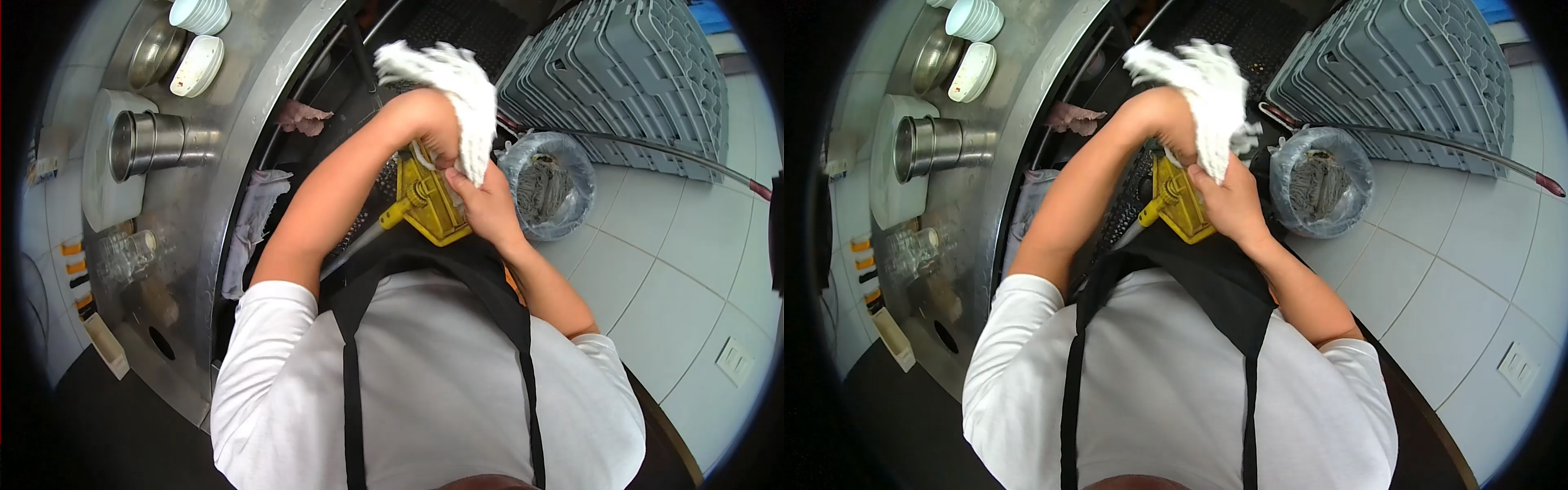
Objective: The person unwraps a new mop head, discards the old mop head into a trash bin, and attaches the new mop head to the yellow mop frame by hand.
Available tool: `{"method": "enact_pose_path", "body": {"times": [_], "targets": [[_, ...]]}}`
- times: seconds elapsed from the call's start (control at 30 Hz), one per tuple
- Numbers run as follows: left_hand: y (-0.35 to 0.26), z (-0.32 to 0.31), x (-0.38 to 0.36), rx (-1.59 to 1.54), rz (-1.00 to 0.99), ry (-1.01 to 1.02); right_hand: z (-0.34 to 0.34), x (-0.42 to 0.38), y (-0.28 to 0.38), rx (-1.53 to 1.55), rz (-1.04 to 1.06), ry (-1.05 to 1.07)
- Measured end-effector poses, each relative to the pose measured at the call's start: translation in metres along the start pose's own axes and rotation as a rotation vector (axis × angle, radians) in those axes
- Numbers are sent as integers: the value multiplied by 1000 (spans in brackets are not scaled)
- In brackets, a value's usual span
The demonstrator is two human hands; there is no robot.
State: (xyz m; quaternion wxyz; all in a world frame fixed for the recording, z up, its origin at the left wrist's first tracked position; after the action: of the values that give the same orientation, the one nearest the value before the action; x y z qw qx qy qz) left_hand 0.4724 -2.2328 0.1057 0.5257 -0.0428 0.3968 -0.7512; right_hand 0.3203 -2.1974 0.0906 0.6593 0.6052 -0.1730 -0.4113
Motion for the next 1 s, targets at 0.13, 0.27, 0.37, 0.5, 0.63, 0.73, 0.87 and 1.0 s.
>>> {"method": "enact_pose_path", "body": {"times": [0.13, 0.27, 0.37, 0.5, 0.63, 0.73, 0.87, 1.0], "targets": [[5, 4, 33, -197, -48, 244, 1, -9, -14, 398, -177, -40], [74, 18, -25, -1001, 131, -660, 0, -16, -9, 572, -265, -77], [134, -61, -68, -732, 497, -998, 1, -12, -17, 617, -260, -68], [51, -103, -92, -694, 745, -720, -1, -10, -20, 646, -274, -53], [41, -113, -63, -1258, 665, -935, -3, -12, -16, 610, -265, -11], [43, -105, -53, -1528, 538, -1061, -2, -11, -16, 593, -249, -1], [33, -78, -46, -1591, 422, -1225, -3, -11, -24, 630, -257, -12], [27, -61, -9, -1372, 282, -1103, -2, -13, -25, 626, -264, -11]]}}
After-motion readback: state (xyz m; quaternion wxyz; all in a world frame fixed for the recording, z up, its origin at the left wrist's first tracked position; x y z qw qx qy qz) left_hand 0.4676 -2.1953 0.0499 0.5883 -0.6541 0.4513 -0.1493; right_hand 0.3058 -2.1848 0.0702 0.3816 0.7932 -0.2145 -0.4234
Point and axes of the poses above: each hand's wrist, its own x-axis towards the middle knuckle, its own z-axis out of the back of the hand, y = z × x, the point moved 4 cm from there along x, towards the middle knuckle, and after that the axes turned 4 degrees about -y, right-handed, at the moved point
